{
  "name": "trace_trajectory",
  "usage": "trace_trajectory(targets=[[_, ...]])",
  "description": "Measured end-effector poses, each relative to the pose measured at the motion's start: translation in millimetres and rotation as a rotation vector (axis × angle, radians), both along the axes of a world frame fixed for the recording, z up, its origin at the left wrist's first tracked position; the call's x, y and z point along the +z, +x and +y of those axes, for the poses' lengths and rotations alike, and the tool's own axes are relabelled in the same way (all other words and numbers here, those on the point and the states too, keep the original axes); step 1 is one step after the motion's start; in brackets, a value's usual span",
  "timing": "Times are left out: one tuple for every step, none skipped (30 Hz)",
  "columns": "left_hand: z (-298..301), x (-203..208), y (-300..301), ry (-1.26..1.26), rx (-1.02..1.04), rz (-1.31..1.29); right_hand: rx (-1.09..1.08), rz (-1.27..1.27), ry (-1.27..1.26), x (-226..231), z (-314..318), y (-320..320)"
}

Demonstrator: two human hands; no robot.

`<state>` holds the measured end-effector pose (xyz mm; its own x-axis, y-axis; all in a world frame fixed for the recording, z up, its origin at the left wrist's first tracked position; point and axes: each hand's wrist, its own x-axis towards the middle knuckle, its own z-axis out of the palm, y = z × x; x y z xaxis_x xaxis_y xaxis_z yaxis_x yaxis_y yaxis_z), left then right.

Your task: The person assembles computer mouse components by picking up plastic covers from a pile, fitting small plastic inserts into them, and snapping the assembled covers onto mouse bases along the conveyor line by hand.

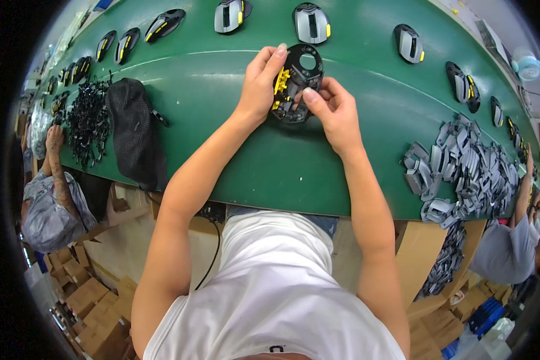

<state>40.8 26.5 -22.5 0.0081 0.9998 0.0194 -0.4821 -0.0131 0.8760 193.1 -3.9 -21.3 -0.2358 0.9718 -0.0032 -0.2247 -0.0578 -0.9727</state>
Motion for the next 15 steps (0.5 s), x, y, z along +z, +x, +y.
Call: trace_trajectory(targets=[[-0.3, -2.2, 0.0, -0.022, 0.002, -0.021, 0.044, 0.023, -0.036, 1.2, -0.7, 0.4], [1.9, -3.9, 1.6, 0.002, 0.013, -0.050, 0.060, 0.039, 0.000, 3.5, 2.1, 0.9], [1.4, -4.6, 2.0, 0.006, 0.007, -0.049, 0.055, 0.040, 0.005, 5.2, 1.9, 1.7], [0.9, -4.9, 2.2, 0.002, -0.013, -0.069, 0.066, 0.028, 0.009, 7.4, 1.7, 3.4], [0.3, -4.9, 2.0, -0.001, -0.034, -0.089, 0.076, 0.016, 0.015, 9.3, 1.3, 4.4], [-0.2, -4.1, 2.4, 0.007, -0.042, -0.089, 0.068, 0.016, 0.023, 10.4, 1.9, 5.5], [-0.9, -2.9, 2.2, 0.003, -0.043, -0.037, 0.052, -0.006, 0.026, 10.5, 3.2, 6.2], [-2.2, -2.2, 1.5, 0.000, -0.045, 0.015, 0.034, -0.028, 0.030, 10.4, 2.8, 7.0], [-3.3, -2.9, 0.5, 0.015, -0.056, 0.014, 0.022, -0.029, 0.045, 7.7, 3.4, 8.0], [-1.7, -4.6, 0.2, 0.023, -0.040, 0.052, -0.118, -0.061, 0.076, 5.1, 8.5, 9.8], [2.0, -7.0, -0.9, 0.032, -0.023, 0.088, -0.260, -0.089, 0.107, 5.3, 14.7, 13.1], [7.2, -13.8, -4.2, 0.038, -0.042, 0.156, -0.362, -0.159, 0.216, 13.1, 23.5, 16.2], [7.4, -15.5, -5.6, 0.054, -0.049, 0.165, -0.421, -0.203, 0.372, 20.6, 35.3, 18.2], [8.5, -17.3, -6.6, 0.065, -0.033, 0.224, -0.504, -0.507, 0.505, 31.3, 48.9, 22.7], [10.6, -17.2, -4.2, 0.070, -0.027, 0.275, -0.590, -0.828, 0.619, 44.2, 63.0, 32.4]])
